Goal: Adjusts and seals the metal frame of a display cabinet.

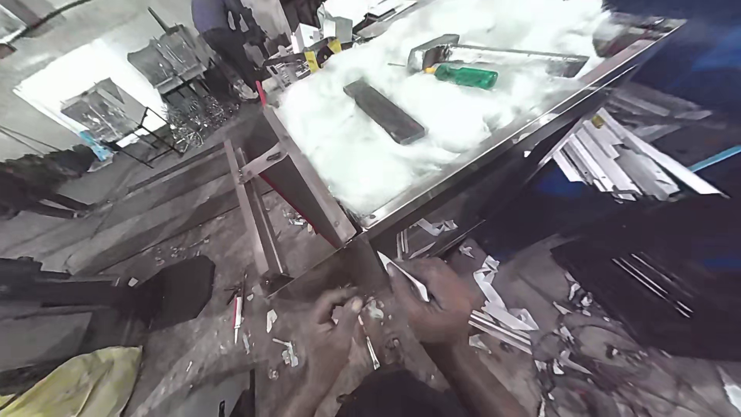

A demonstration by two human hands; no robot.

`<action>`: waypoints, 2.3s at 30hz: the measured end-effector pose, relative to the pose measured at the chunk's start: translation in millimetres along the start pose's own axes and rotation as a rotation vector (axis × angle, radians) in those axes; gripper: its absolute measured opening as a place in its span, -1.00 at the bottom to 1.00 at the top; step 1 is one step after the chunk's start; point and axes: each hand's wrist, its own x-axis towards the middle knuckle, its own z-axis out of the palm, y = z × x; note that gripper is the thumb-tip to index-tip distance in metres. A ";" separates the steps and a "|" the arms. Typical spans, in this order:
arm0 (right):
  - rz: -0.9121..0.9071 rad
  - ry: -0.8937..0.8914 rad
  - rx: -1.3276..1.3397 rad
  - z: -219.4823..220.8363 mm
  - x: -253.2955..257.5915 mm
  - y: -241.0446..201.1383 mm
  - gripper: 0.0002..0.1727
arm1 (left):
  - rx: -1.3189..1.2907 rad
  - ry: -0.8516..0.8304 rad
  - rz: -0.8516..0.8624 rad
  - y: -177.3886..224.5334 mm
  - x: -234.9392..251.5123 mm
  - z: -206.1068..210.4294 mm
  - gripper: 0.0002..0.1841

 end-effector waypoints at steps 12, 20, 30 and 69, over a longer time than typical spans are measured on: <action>-0.032 0.014 -0.008 10.8 8.7 -5.9 -0.90 | 0.157 0.118 0.409 9.1 7.3 -47.0 -0.83; -0.076 -0.013 -0.019 14.2 10.5 -8.9 -0.86 | 0.214 0.217 0.474 10.4 16.7 -63.0 -0.86; -0.081 -0.037 -0.026 20.9 13.9 -7.3 -0.84 | 0.171 0.330 0.479 2.7 26.1 -64.0 -0.85; 0.332 -0.353 0.020 -8.5 -56.8 64.5 -0.65 | 0.729 0.226 0.309 31.5 48.8 39.2 -0.82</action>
